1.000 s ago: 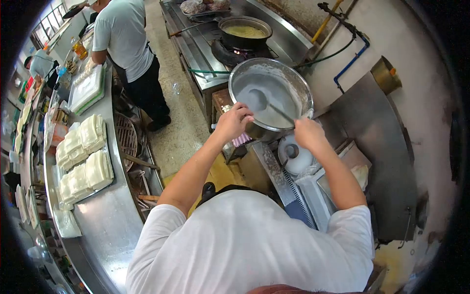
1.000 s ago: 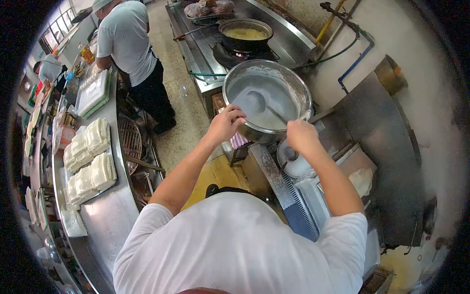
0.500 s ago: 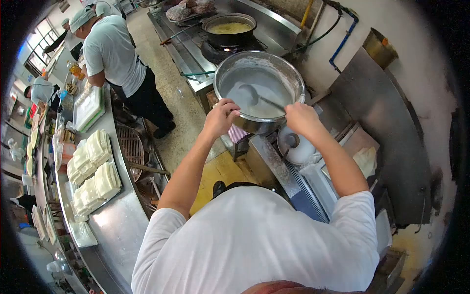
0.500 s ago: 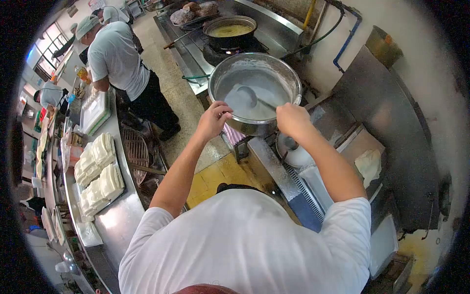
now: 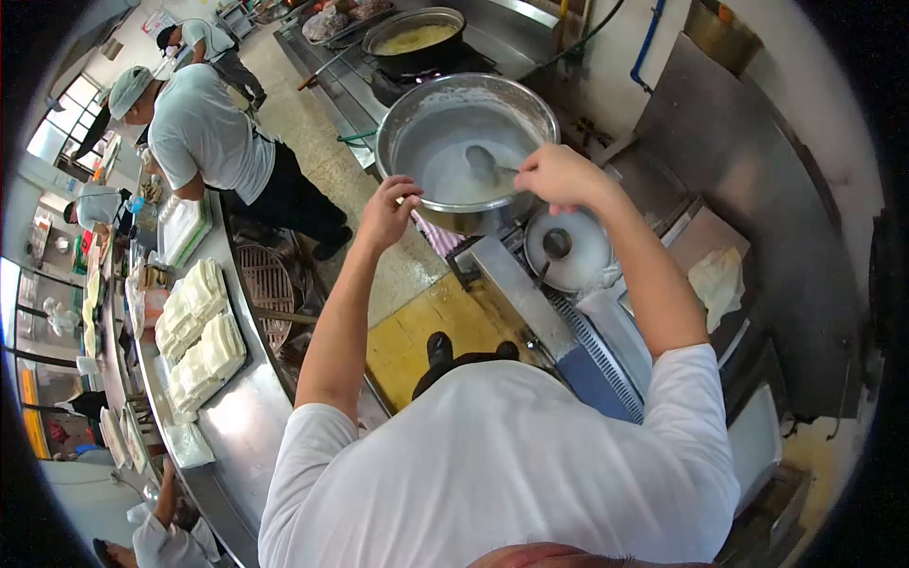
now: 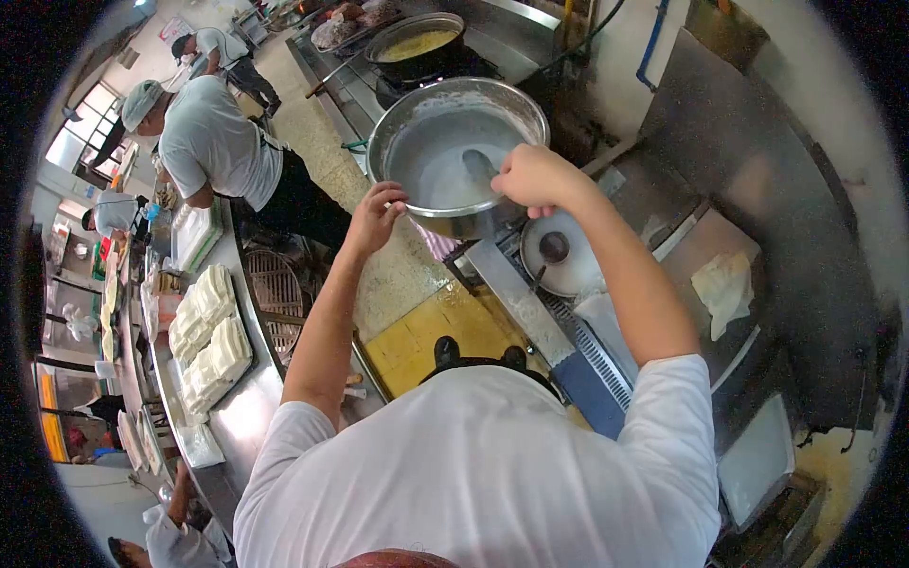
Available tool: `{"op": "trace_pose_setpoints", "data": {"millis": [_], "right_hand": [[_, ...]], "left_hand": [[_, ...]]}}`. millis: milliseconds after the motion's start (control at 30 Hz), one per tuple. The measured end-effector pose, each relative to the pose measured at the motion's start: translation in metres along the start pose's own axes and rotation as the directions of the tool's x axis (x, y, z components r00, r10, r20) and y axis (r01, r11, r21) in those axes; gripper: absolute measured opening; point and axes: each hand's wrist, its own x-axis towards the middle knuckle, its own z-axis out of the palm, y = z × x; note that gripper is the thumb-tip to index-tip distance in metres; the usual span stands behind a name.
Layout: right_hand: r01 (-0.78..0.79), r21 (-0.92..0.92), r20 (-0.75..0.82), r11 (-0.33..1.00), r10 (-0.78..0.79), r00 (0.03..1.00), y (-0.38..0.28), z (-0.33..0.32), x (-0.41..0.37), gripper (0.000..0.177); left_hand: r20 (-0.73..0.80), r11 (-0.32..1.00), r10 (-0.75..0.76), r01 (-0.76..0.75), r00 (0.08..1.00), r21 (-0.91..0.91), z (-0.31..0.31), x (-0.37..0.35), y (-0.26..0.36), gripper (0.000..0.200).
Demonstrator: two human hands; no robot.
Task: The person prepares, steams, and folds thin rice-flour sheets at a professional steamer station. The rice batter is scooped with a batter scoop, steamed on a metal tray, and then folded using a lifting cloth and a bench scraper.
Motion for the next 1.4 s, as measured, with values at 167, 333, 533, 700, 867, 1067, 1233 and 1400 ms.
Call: {"op": "trace_pose_setpoints", "data": {"millis": [167,333,533,700,867,1067,1233,1400], "right_hand": [[0.23,0.459,-0.302,0.858,-0.092,0.949,0.049,0.046,-0.016,0.066],[0.248,0.643,-0.356,0.725,-0.004,0.934,0.107,0.129,-0.072,0.065],[-0.121,0.757,-0.131,0.642,0.33,0.935,0.163,0.27,-0.162,0.063],[-0.218,0.668,-0.176,0.711,0.436,0.882,0.151,0.323,-0.216,0.058],[-0.274,0.568,-0.26,0.776,0.485,0.835,0.124,0.321,-0.267,0.057],[-0.333,0.589,-0.266,0.736,0.566,0.78,0.164,0.322,-0.301,0.057],[-0.282,0.661,-0.419,0.696,0.654,0.63,0.274,0.306,-0.339,0.056],[-0.425,0.632,-0.569,0.648,0.761,0.312,0.39,0.262,-0.415,0.042]], "left_hand": [[0.005,0.996,0.066,-0.066,0.998,0.061,0.001,0.0,-0.002,0.019],[-0.02,0.997,0.079,-0.08,0.997,-0.019,0.002,0.0,-0.002,0.019],[-0.052,0.99,0.132,-0.134,0.99,-0.049,0.009,0.004,-0.019,0.019],[-0.084,0.964,0.248,-0.255,0.965,-0.077,0.014,0.008,-0.036,0.021],[-0.166,0.965,0.224,-0.242,0.96,-0.1,0.023,0.002,-0.034,0.028],[-0.342,0.991,0.13,-0.126,0.931,0.033,0.044,-0.047,0.015,0.043],[-0.204,0.96,0.206,-0.237,0.957,-0.146,0.111,-0.138,0.04,0.039],[0.188,0.958,0.121,-0.065,0.975,-0.278,0.184,-0.223,0.083,0.04]]}}
